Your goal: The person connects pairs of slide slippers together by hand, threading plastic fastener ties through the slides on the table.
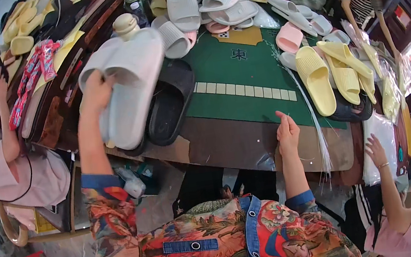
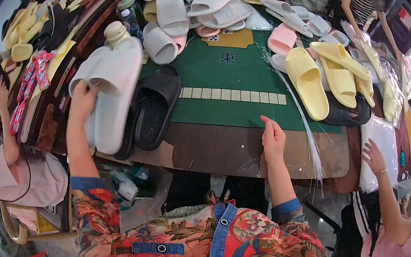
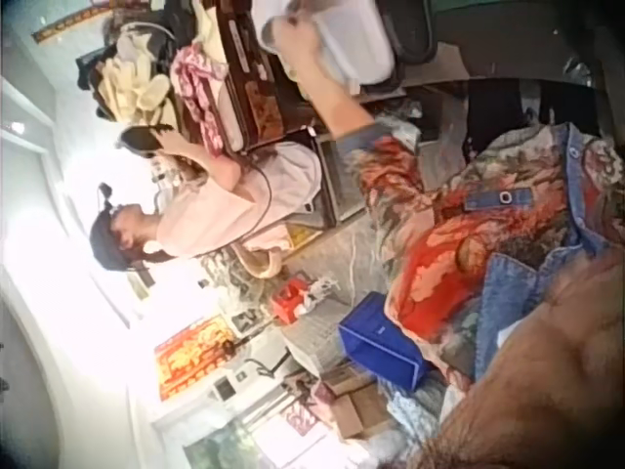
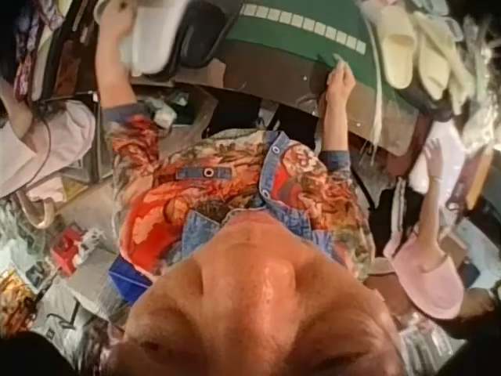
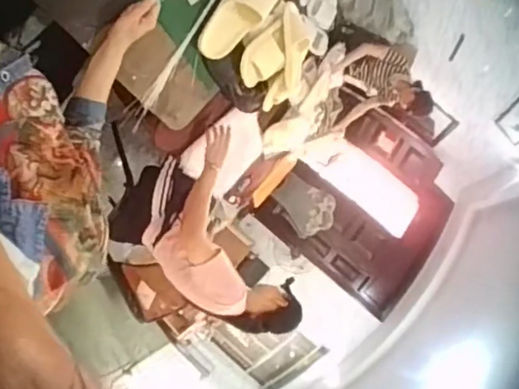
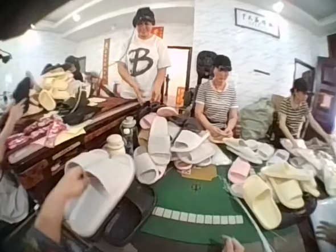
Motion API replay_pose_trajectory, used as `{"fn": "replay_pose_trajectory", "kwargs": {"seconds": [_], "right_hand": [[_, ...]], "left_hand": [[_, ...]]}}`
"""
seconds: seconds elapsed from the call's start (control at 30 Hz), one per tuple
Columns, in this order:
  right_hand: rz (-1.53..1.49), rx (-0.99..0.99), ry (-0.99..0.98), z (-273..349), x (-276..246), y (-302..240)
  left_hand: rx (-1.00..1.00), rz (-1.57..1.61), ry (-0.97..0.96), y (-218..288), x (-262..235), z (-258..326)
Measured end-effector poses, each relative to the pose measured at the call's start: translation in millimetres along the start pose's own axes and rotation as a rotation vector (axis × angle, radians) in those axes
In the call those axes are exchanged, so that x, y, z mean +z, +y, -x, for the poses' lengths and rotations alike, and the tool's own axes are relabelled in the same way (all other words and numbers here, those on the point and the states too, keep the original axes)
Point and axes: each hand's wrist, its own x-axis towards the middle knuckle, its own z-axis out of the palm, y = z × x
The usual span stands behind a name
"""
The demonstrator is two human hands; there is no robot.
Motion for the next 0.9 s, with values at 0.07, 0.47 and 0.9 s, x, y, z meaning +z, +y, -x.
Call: {"fn": "replay_pose_trajectory", "kwargs": {"seconds": [0.07, 0.47, 0.9], "right_hand": [[0.013, -0.004, 0.0, -2.5, 0.0, 1.5], [0.235, -0.165, 0.024, -3.9, -0.1, 3.4], [0.548, -0.638, -0.161, 20.0, 46.2, -57.7]], "left_hand": [[0.056, 0.119, 0.0, -38.8, -5.0, -21.8], [0.132, -0.299, -0.005, -82.5, 0.8, -19.2], [0.077, 1.173, -0.693, 162.5, 238.3, 194.8]]}}
